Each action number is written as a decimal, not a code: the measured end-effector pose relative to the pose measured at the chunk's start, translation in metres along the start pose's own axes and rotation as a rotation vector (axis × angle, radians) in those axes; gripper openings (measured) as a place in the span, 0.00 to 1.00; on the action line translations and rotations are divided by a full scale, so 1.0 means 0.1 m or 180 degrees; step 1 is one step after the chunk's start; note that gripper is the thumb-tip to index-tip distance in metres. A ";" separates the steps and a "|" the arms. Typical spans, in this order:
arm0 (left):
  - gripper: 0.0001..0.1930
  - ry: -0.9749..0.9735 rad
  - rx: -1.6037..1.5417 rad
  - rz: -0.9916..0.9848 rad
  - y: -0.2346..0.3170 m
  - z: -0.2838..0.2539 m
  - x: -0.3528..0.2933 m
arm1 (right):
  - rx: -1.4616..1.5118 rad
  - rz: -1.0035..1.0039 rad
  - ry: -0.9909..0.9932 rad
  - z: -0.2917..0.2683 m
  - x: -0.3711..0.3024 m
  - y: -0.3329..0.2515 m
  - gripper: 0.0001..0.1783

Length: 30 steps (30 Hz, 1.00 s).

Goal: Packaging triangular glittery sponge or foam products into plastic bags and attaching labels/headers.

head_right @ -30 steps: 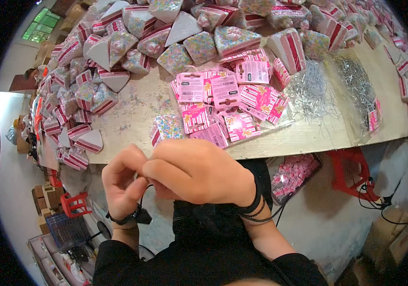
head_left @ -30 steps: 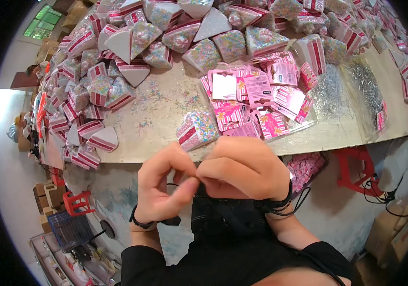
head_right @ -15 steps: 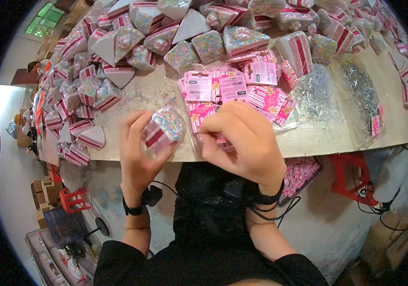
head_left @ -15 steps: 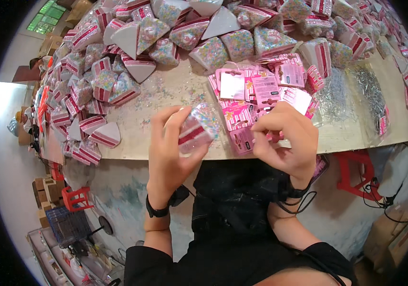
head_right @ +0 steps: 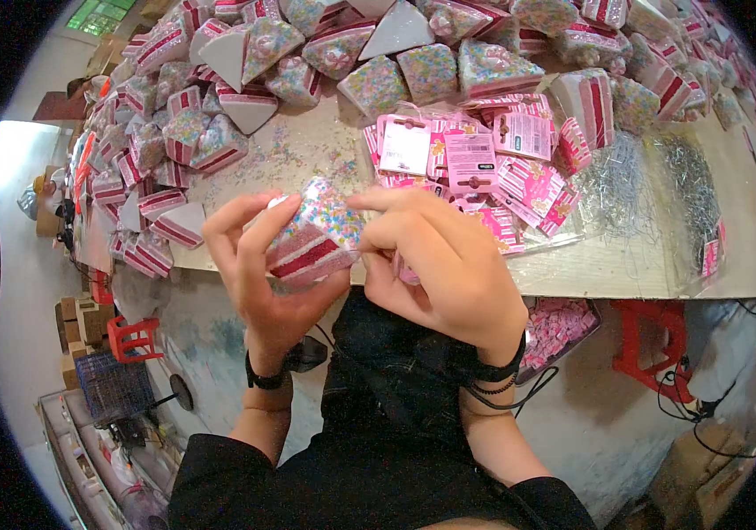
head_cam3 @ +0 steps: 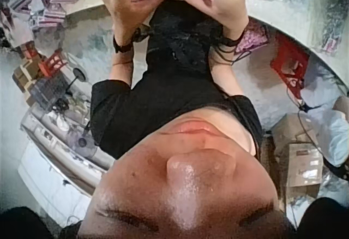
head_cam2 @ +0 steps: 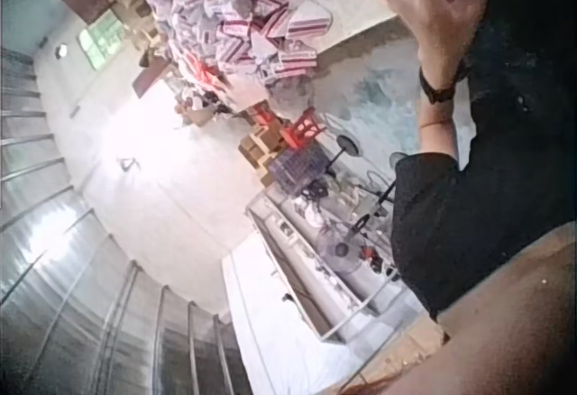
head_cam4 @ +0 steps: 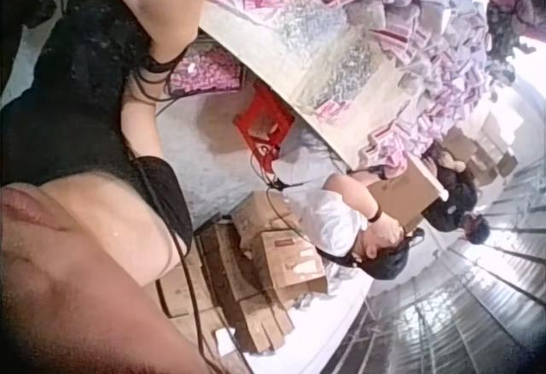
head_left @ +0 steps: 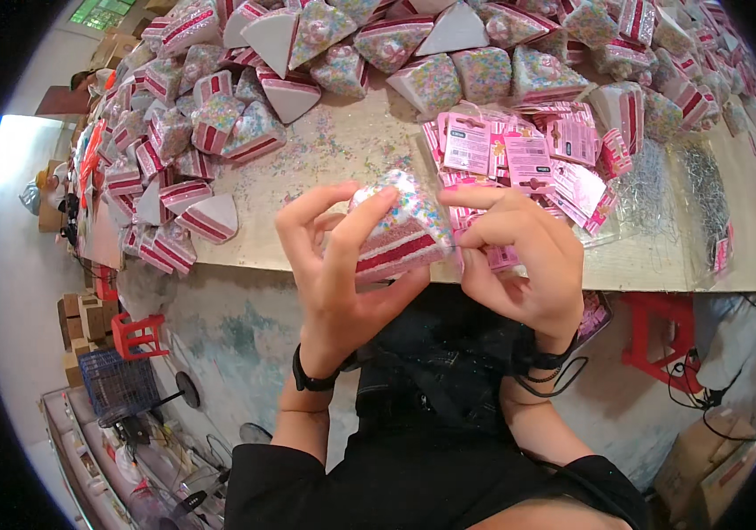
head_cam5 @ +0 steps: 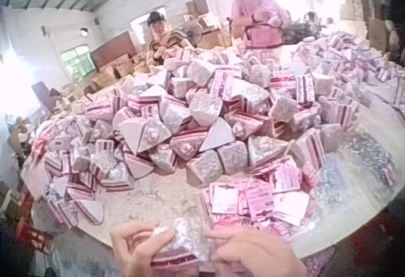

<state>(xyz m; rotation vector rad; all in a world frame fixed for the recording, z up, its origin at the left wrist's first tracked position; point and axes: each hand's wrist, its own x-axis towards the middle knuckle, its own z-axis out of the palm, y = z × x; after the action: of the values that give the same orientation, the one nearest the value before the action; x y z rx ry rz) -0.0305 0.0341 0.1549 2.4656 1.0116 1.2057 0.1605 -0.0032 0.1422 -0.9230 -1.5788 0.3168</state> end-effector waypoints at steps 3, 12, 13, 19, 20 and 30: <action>0.33 0.0117 -0.1120 -0.0446 -0.09 0.08 -0.03 | 0.0123 0.0016 0.0180 0.00 -0.03 -0.01 0.14; 0.31 -0.0105 -0.4077 -0.2216 0.07 0.15 -0.31 | 0.0146 0.0001 0.0481 -0.03 -0.04 -0.14 0.11; 0.30 0.0232 -0.3377 -0.1843 0.19 0.17 -0.24 | 0.0055 -0.0019 0.0485 -0.05 -0.03 -0.13 0.11; 0.23 0.0227 0.0058 0.0651 0.07 0.08 -0.15 | -0.0349 0.0278 0.0421 -0.18 -0.06 -0.07 0.11; 0.23 0.0042 0.0225 0.0586 0.11 0.04 -0.12 | -0.0378 0.0217 0.0353 -0.19 -0.06 -0.06 0.11; 0.29 0.0123 0.1409 0.1154 0.07 0.13 -0.15 | -0.0101 0.0190 0.0398 -0.12 -0.07 -0.10 0.13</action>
<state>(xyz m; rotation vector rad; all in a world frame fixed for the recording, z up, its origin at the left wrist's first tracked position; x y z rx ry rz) -0.0236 0.0198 0.1407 3.0887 0.9518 1.2387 0.1671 -0.0181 0.1468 -0.9971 -1.4473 0.2714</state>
